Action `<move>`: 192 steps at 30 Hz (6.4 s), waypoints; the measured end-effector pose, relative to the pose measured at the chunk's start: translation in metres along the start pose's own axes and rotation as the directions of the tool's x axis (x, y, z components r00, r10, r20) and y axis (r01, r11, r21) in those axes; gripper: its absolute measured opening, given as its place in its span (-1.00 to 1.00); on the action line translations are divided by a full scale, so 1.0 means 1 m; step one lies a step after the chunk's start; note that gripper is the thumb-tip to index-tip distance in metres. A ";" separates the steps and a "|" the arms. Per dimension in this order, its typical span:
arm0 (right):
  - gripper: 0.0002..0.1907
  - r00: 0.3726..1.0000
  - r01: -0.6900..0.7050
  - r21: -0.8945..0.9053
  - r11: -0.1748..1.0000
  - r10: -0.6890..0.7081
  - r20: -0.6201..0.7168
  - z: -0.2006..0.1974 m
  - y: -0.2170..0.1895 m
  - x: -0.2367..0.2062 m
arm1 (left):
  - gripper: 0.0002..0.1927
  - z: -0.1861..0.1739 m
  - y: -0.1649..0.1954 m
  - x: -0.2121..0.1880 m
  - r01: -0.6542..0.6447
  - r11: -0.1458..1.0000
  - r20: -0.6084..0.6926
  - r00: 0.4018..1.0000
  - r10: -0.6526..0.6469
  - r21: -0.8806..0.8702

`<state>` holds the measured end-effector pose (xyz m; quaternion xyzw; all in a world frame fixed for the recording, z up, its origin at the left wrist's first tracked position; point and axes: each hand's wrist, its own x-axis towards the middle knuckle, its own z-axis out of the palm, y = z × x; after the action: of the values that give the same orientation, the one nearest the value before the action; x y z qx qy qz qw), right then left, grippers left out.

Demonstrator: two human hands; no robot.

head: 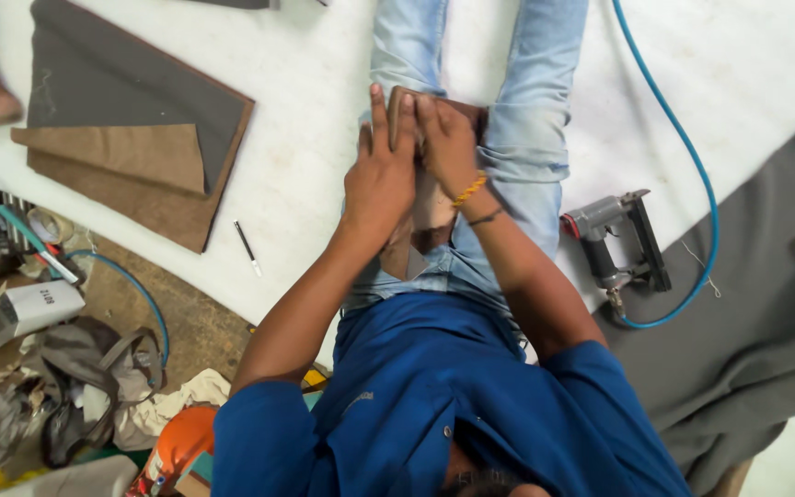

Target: The person sits on the workshop floor and covers wooden boards with brown fabric. They fold the fabric over the board edges, press it in place, and use a pneumatic staple gun to fasten the fabric to the back of each board, working on one board at a time and setting finished boards aside.

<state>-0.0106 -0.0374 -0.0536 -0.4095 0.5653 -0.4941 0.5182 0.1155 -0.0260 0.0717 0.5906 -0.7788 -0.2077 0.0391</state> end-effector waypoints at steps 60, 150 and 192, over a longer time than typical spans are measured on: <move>-0.80 0.845 0.294 -0.492 0.820 0.019 0.535 -0.129 -0.164 0.000 | -0.30 0.019 -0.009 0.009 0.094 0.978 0.068 0.992 -0.108 0.188; -0.54 0.978 -0.181 -0.900 0.396 -0.020 -0.205 -0.289 0.073 -0.209 | -0.21 0.022 0.000 -0.032 0.054 0.998 0.056 0.997 -0.055 0.014; -0.51 0.972 -0.141 -0.930 0.339 -0.132 -0.196 -0.250 0.082 -0.214 | 0.31 0.075 0.028 -0.100 -0.297 0.526 -0.220 0.954 0.205 -0.797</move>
<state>-0.2267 0.2192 -0.1019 -0.5690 0.8045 -0.1223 0.1183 0.0972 0.0939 0.0322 0.3950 -0.6656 -0.5086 0.3773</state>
